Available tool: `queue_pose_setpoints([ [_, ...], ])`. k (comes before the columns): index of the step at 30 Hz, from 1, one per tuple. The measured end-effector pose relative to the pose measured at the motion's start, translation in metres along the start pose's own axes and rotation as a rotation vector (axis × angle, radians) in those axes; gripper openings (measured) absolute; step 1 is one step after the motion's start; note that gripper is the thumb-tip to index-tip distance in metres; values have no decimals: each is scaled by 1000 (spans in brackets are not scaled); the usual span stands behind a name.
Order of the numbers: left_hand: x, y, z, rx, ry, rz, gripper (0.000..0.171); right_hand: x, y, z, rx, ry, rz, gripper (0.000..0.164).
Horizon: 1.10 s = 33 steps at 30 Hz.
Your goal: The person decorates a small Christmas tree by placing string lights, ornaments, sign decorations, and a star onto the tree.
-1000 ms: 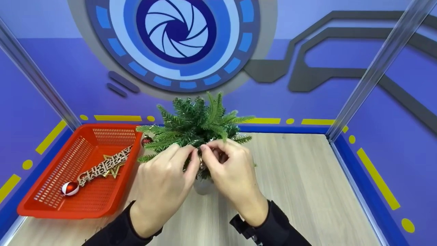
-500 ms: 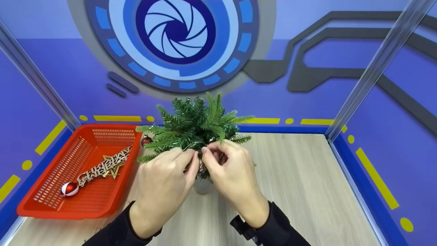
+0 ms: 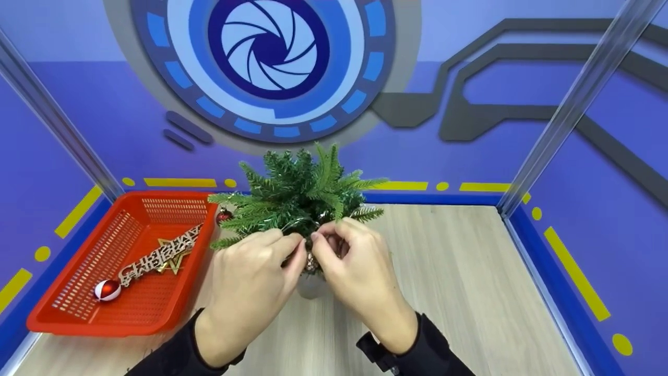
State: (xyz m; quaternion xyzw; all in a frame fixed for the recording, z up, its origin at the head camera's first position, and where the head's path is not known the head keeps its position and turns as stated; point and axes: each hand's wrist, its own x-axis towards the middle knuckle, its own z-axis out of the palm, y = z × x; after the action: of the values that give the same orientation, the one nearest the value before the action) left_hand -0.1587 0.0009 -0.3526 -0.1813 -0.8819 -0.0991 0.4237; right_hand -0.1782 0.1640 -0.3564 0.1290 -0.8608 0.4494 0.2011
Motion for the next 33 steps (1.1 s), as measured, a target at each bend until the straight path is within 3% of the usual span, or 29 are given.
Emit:
queue_pose_setpoints([
  [15, 2, -6, -2, -26, -37, 20, 17, -1, 2, -8, -16, -94, -89, 14],
  [22, 1, -5, -4, -42, -35, 19, 10, -2, 3, -9, 5, -48, -123, 15],
  [33, -2, -14, -20, -192, 35, -5, 11, -9, 6, -18, 44, -10, -157, 17],
])
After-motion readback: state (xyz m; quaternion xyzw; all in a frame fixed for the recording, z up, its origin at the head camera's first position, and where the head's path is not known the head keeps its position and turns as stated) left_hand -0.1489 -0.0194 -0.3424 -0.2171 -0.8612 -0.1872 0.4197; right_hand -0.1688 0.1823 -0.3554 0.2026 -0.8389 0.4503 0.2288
